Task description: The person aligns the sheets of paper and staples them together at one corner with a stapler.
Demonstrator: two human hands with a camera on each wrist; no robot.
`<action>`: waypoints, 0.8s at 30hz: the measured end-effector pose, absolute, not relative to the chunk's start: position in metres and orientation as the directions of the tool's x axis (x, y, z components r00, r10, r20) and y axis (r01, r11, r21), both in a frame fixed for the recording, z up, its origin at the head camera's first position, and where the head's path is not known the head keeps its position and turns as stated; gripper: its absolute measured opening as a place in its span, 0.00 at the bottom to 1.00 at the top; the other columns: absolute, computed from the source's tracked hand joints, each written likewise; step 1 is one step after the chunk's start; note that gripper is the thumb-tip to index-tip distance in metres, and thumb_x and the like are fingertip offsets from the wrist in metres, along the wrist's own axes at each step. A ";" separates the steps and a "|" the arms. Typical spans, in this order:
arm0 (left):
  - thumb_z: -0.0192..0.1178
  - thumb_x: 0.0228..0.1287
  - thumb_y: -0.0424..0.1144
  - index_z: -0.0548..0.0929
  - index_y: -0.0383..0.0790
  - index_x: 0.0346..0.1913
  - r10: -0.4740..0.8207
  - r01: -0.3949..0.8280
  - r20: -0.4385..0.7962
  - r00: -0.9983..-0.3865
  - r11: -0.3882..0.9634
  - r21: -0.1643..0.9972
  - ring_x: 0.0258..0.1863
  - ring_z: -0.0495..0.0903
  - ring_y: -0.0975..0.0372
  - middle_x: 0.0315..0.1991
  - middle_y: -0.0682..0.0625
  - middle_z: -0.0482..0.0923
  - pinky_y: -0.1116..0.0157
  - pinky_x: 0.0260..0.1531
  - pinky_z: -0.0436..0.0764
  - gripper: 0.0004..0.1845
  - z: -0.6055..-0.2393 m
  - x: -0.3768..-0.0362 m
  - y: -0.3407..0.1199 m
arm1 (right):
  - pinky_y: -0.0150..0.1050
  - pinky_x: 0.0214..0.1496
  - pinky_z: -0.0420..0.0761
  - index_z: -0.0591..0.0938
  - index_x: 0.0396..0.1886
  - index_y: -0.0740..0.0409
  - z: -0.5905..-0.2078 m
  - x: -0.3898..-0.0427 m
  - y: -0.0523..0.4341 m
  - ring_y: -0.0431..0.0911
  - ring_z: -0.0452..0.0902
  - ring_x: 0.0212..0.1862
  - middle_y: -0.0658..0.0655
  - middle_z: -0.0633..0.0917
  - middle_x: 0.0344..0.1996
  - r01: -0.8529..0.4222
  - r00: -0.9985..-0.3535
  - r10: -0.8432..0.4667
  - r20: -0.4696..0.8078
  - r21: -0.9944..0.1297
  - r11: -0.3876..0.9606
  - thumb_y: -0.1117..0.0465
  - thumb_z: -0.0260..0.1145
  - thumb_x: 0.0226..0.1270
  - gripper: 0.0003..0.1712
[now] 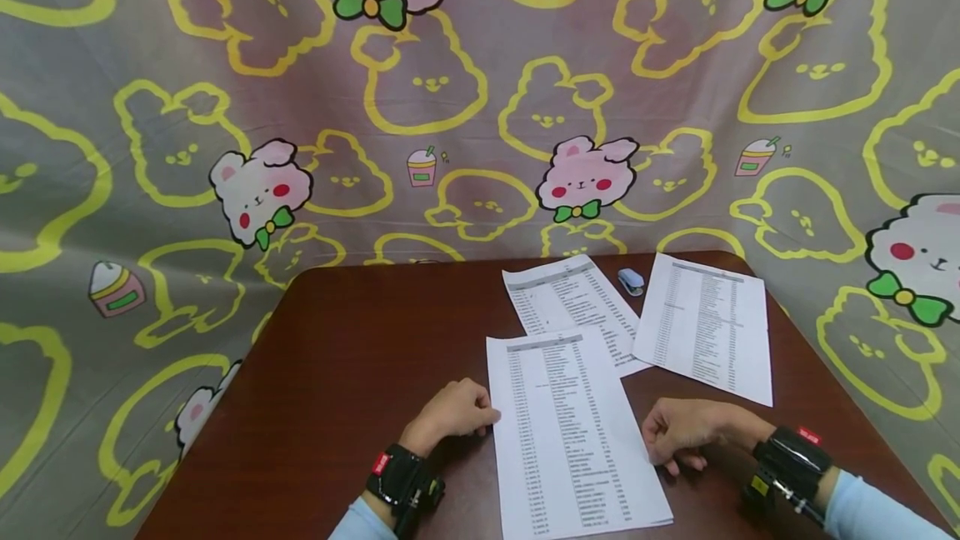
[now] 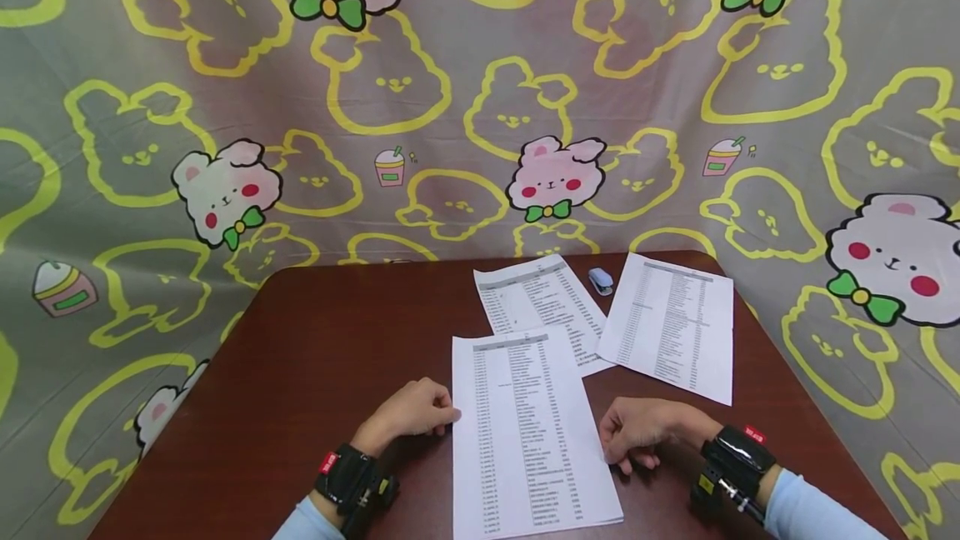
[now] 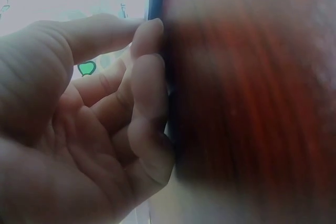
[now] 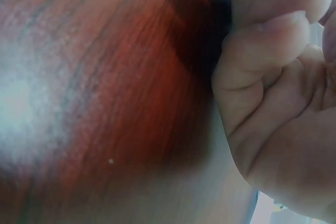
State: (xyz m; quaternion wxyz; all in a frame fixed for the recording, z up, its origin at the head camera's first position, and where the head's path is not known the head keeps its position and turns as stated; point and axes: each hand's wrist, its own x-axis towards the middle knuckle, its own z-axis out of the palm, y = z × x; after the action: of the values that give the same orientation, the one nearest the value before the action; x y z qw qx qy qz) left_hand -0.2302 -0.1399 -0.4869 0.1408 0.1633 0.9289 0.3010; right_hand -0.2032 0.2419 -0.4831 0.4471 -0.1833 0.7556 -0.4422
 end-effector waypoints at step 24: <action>0.66 0.62 0.45 0.84 0.46 0.20 0.365 0.196 -0.152 -0.919 0.755 0.626 0.15 0.74 0.63 0.15 0.54 0.79 0.67 0.17 0.69 0.13 -0.490 -0.232 -0.140 | 0.26 0.13 0.67 0.84 0.32 0.65 -0.475 -0.210 0.245 0.34 0.70 0.10 0.51 0.83 0.16 0.048 -0.557 -0.668 -0.493 -0.822 0.567 0.64 0.67 0.62 0.07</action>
State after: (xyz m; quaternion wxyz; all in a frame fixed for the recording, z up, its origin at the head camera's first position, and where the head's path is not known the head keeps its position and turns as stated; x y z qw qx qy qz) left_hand -0.2317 -0.1403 -0.4897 0.1332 0.1512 0.9272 0.3157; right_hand -0.2096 0.2449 -0.4748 0.4259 -0.2000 0.7759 -0.4202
